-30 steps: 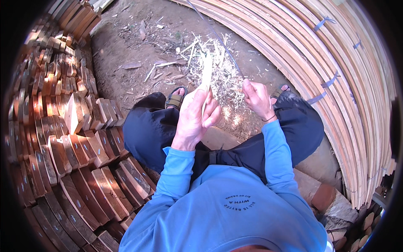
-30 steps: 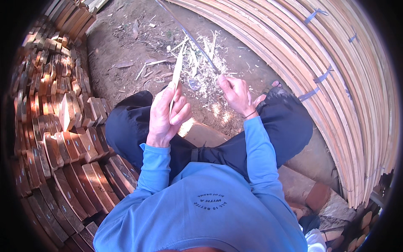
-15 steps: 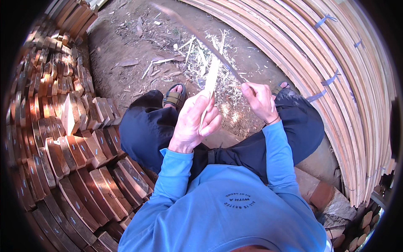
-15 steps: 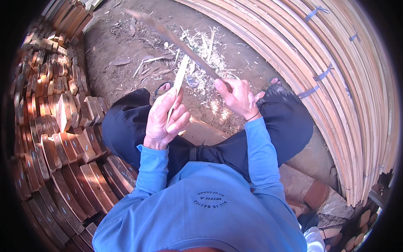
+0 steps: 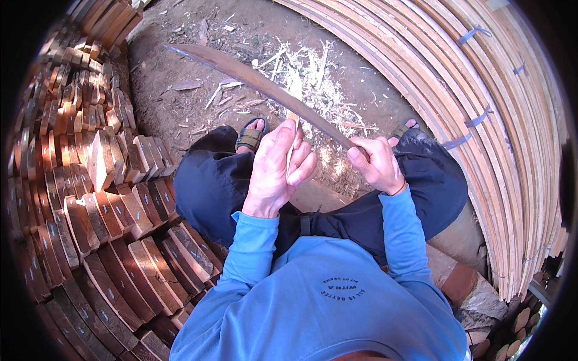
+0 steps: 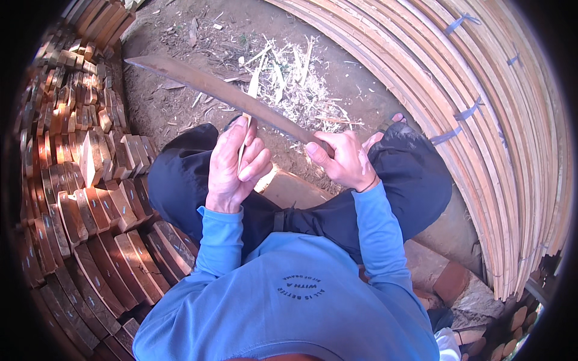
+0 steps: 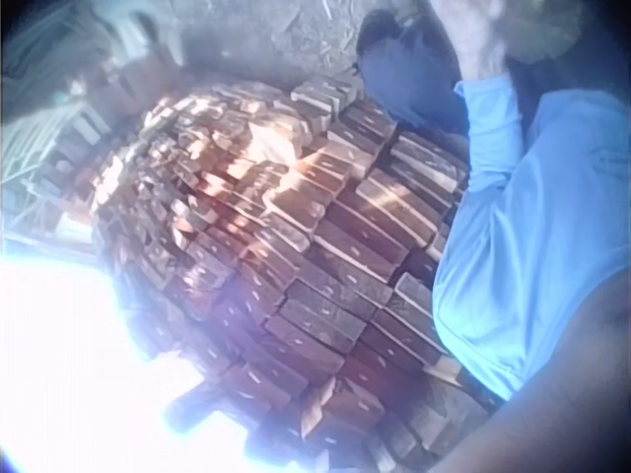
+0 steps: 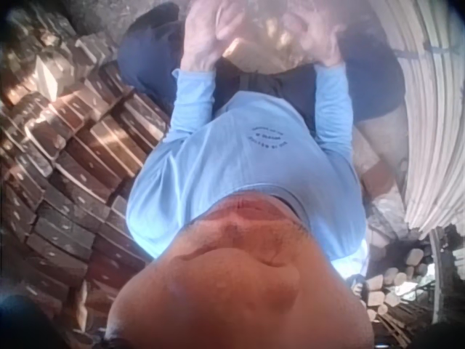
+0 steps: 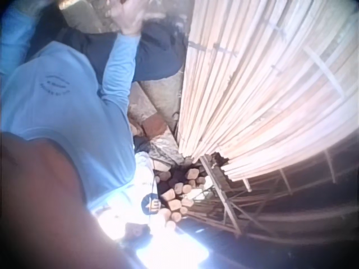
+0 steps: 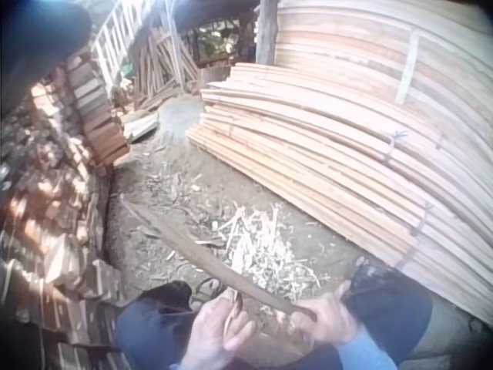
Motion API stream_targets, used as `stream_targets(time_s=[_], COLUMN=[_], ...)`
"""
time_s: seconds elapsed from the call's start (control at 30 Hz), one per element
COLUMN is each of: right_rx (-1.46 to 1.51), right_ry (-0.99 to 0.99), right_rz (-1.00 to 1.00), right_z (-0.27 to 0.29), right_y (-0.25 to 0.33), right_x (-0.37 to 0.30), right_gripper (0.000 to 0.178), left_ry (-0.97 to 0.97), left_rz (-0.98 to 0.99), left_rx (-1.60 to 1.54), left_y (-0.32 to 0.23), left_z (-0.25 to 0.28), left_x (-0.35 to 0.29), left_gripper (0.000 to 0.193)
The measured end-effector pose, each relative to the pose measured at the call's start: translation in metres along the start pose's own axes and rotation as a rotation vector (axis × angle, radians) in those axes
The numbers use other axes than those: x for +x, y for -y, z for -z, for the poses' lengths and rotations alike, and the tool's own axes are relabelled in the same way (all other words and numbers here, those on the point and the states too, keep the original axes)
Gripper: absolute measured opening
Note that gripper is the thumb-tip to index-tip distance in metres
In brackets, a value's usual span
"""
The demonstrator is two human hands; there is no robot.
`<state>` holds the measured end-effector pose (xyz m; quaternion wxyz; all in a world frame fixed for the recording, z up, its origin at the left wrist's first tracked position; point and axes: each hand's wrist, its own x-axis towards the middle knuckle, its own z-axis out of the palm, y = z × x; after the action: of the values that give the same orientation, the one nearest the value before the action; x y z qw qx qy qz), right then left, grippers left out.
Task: The person shaves a small piece of wood with a machete by hand, creating a pile of wood shavings on the dirt ground.
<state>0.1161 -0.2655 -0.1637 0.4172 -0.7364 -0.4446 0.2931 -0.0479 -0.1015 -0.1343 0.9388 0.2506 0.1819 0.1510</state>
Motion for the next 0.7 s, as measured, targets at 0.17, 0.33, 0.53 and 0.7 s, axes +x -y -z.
stream_targets(time_s=[0.17, 0.33, 0.53, 0.7], right_rx=[-0.039, 0.046, 0.125, 0.048], right_ry=[-0.063, -0.178, -0.059, 0.016], right_rz=[0.034, -0.166, 0.000, 0.012], right_z=[-0.008, -0.010, -0.010, -0.009], right_y=[-0.007, -0.029, -0.021, -0.007], right_x=[0.023, 0.046, 0.017, -0.001], right_gripper=[0.060, 0.060, 0.061, 0.060], left_ry=[0.011, 0.035, -0.002, -0.008], left_rz=[0.013, 0.046, -0.032, -0.009], left_rx=[0.062, 0.151, 0.139, 0.036], left_y=[0.004, 0.011, 0.006, 0.001], left_z=[0.005, -0.006, -0.004, 0.002], left_x=[0.002, -0.001, 0.006, 0.002], left_gripper=[0.032, 0.032, 0.033, 0.033])
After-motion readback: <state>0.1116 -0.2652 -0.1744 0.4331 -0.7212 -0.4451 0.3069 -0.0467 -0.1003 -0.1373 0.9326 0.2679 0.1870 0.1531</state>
